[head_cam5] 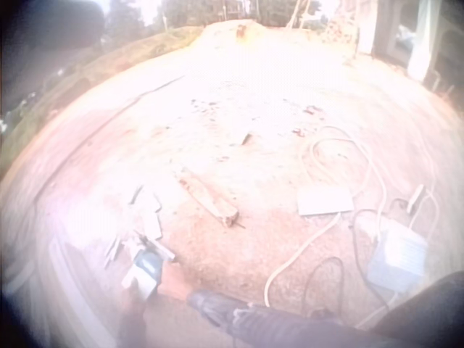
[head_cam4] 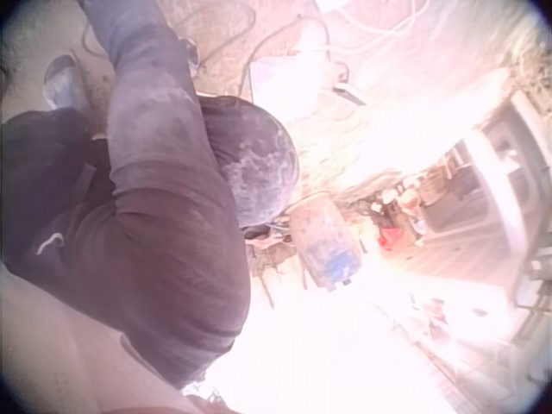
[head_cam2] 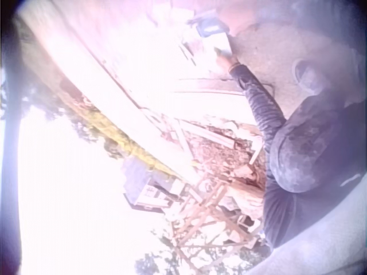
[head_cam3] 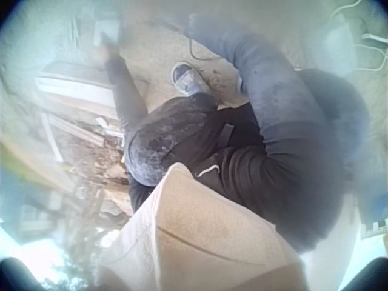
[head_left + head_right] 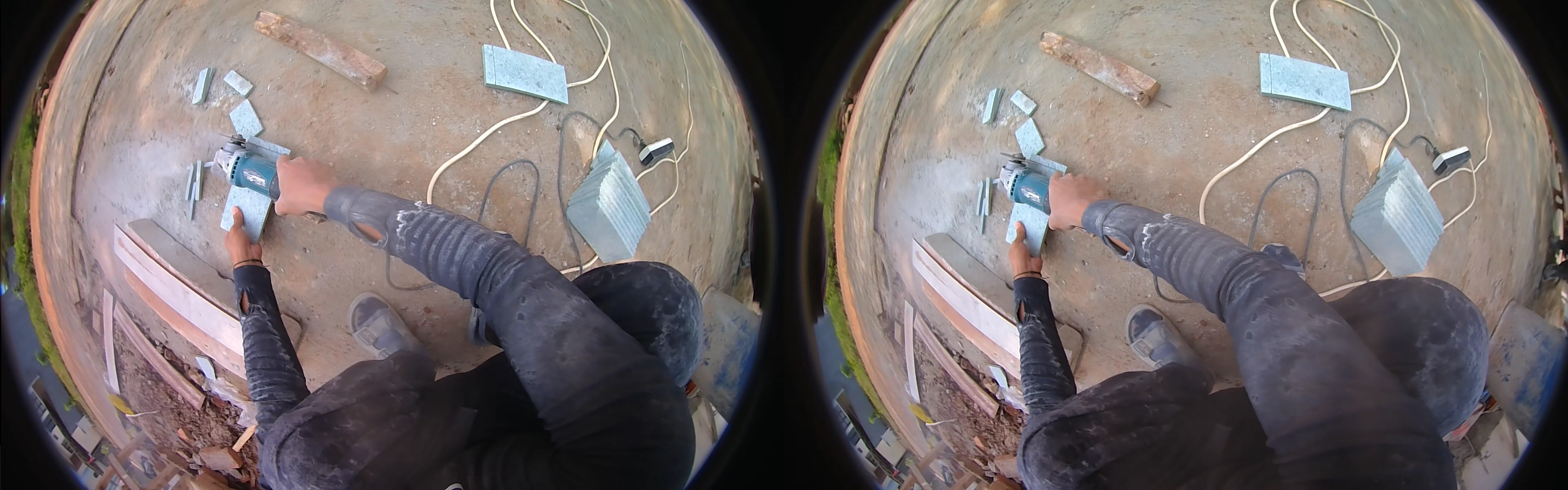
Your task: The person cuts small rectangular tiles with an angle grinder, holding the tiles against a wooden block on the ground and moving the tool across the surface.
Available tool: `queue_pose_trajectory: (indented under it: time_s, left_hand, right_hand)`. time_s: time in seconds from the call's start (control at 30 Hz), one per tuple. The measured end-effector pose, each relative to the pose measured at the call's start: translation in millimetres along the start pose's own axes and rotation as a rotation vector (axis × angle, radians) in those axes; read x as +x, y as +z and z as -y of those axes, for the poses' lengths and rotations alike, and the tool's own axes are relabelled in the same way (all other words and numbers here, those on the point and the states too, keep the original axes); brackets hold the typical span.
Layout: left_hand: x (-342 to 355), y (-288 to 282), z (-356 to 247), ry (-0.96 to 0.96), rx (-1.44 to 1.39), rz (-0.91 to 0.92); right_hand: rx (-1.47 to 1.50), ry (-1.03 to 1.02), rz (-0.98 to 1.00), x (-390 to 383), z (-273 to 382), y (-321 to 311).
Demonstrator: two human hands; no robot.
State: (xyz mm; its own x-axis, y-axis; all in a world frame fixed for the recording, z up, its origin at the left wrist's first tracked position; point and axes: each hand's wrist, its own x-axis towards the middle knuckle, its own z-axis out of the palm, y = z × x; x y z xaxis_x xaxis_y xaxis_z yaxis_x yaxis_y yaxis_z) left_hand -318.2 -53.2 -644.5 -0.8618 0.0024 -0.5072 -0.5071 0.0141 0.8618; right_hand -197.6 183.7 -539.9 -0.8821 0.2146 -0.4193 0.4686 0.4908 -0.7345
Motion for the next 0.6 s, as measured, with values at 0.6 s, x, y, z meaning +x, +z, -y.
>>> queue_pose_trajectory:
  time_s: [0.6]
  left_hand:
    - [-5,3,0,0.013,-0.017,0.000]
  right_hand:
    - [-0.004,0.039,-0.017,16,17,0]
